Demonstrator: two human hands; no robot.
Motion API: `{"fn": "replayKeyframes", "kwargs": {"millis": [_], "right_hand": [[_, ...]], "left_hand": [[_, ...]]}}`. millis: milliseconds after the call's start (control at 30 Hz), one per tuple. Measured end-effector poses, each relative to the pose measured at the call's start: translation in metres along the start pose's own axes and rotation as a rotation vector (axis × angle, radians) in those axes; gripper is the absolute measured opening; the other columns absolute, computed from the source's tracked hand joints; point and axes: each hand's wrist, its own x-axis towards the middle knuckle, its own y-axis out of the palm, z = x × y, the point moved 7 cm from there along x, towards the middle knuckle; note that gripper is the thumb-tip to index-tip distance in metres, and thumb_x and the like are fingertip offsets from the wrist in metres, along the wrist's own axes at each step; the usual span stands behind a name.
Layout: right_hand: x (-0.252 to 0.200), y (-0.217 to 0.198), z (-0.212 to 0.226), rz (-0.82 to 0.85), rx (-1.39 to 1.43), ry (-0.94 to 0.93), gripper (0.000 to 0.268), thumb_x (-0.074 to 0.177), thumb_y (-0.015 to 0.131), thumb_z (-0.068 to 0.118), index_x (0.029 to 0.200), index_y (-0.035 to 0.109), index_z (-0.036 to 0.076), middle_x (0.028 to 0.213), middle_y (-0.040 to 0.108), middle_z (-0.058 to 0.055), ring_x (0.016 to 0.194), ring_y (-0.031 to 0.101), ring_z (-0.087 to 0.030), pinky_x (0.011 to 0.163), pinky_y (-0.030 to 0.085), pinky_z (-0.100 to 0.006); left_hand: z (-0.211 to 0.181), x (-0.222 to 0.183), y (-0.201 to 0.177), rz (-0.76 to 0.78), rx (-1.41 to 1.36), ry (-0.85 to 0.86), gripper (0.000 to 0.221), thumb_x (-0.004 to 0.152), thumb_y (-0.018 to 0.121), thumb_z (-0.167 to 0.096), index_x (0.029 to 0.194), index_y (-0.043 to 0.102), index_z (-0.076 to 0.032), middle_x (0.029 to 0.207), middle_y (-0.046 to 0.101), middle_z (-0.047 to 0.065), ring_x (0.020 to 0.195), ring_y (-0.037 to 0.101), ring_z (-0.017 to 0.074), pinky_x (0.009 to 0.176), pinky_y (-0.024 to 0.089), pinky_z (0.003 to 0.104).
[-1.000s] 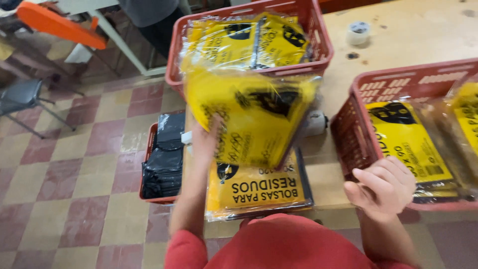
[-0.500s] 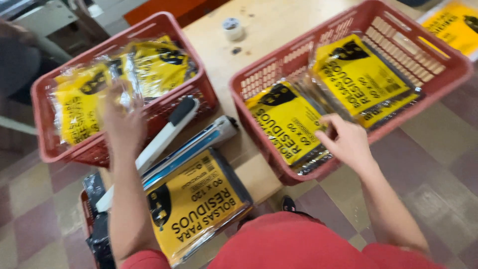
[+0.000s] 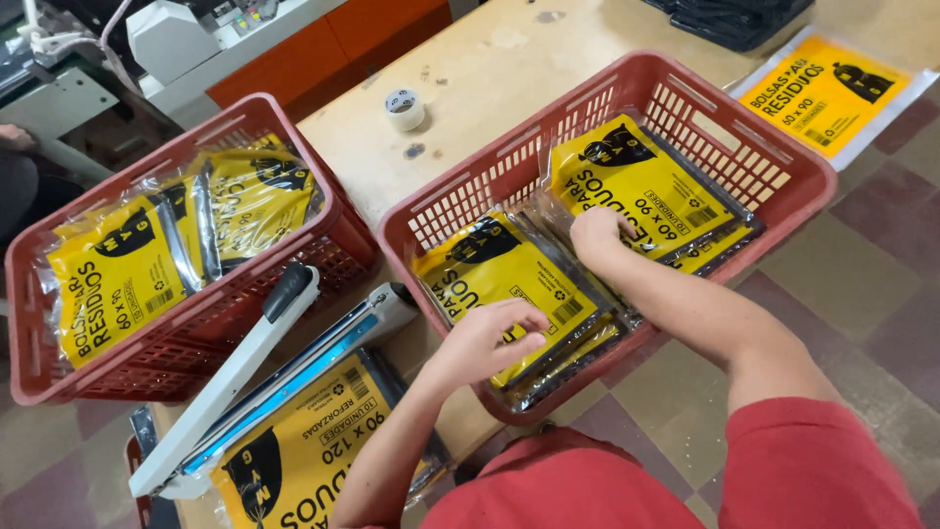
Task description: Using a manual heat sealer to seal the ends of yellow plastic bags and then placing them into a storage crate.
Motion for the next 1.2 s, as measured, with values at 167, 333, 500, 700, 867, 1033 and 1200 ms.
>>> {"fn": "replayKeyframes", "kwargs": {"millis": [167,333,500,700,867,1033,1200], "right_hand": [[0.028,-0.004,-0.041,-0.081,0.112,-0.078,0.029,0.087,0.057,0.033,0.095,0.080,0.017,0.088,0.077,-0.005,0.092,0.073,-0.030,0.068,0.054,-0.051],[-0.045,-0.096,-0.096,-0.249,1.177,-0.249,0.041,0.093,0.055,0.039,0.075,0.066,0.004,0.076,0.068,-0.025,0.089,0.063,-0.048,0.077,0.043,-0.054],[-0.156,-0.170,-0.040,-0.475,1.414,-0.596,0.029,0.097,0.060,0.024,0.071,0.063,0.010,0.067,0.060,-0.003,0.074,0.058,-0.020,0.071,0.048,-0.034],[-0.261,-0.189,0.065,-1.006,0.750,-1.011,0.027,0.092,0.062,0.030,0.070,0.057,0.014,0.069,0.060,-0.006,0.074,0.062,-0.027,0.067,0.050,-0.040],[-0.313,-0.221,0.054,-0.947,0.888,-1.120,0.033,0.099,0.056,0.044,0.080,0.061,0.017,0.081,0.061,0.000,0.088,0.062,-0.024,0.074,0.047,-0.038],[-0.321,-0.235,0.008,-1.175,1.500,-0.654,0.035,0.095,0.063,0.014,0.125,0.048,0.003,0.129,0.047,-0.014,0.131,0.045,-0.033,0.110,0.036,-0.044],[-0.294,-0.188,0.113,-0.361,2.009,-0.928,0.074,0.085,0.067,0.029,0.145,0.034,0.004,0.141,0.047,-0.013,0.135,0.044,-0.026,0.111,0.037,-0.045]], "left_hand": [[0.026,0.024,0.002,0.034,-0.033,-0.225,0.020,0.092,0.068,-0.025,0.107,0.069,-0.011,0.100,0.074,0.011,0.100,0.072,0.0271,0.085,0.057,0.039],[0.045,0.031,0.001,-0.125,-0.218,-0.346,0.026,0.095,0.065,-0.027,0.115,0.066,-0.010,0.112,0.071,0.013,0.116,0.067,0.0285,0.096,0.052,0.044],[0.063,0.034,0.003,-0.298,-0.541,-0.348,0.059,0.098,0.060,-0.037,0.144,0.038,-0.007,0.145,0.049,0.020,0.131,0.054,0.0368,0.097,0.050,0.055],[0.100,0.006,-0.005,-0.706,-0.697,-0.378,0.045,0.089,0.070,-0.018,0.129,0.057,-0.001,0.116,0.061,0.016,0.109,0.060,0.0251,0.091,0.052,0.045],[0.040,-0.050,-0.044,-0.911,-0.608,-0.262,0.024,0.089,0.064,-0.002,0.111,0.071,-0.003,0.093,0.070,0.005,0.089,0.060,0.0089,0.084,0.054,0.030],[-0.037,-0.144,-0.078,-0.834,-0.535,0.336,0.008,0.081,0.061,0.002,0.085,0.068,0.002,0.063,0.059,0.008,0.052,0.047,0.0121,0.049,0.043,0.024],[-0.063,-0.239,-0.091,-0.940,-0.463,0.393,0.006,0.077,0.072,0.000,0.082,0.070,0.003,0.069,0.063,0.012,0.055,0.052,0.0183,0.055,0.050,0.028]]}}
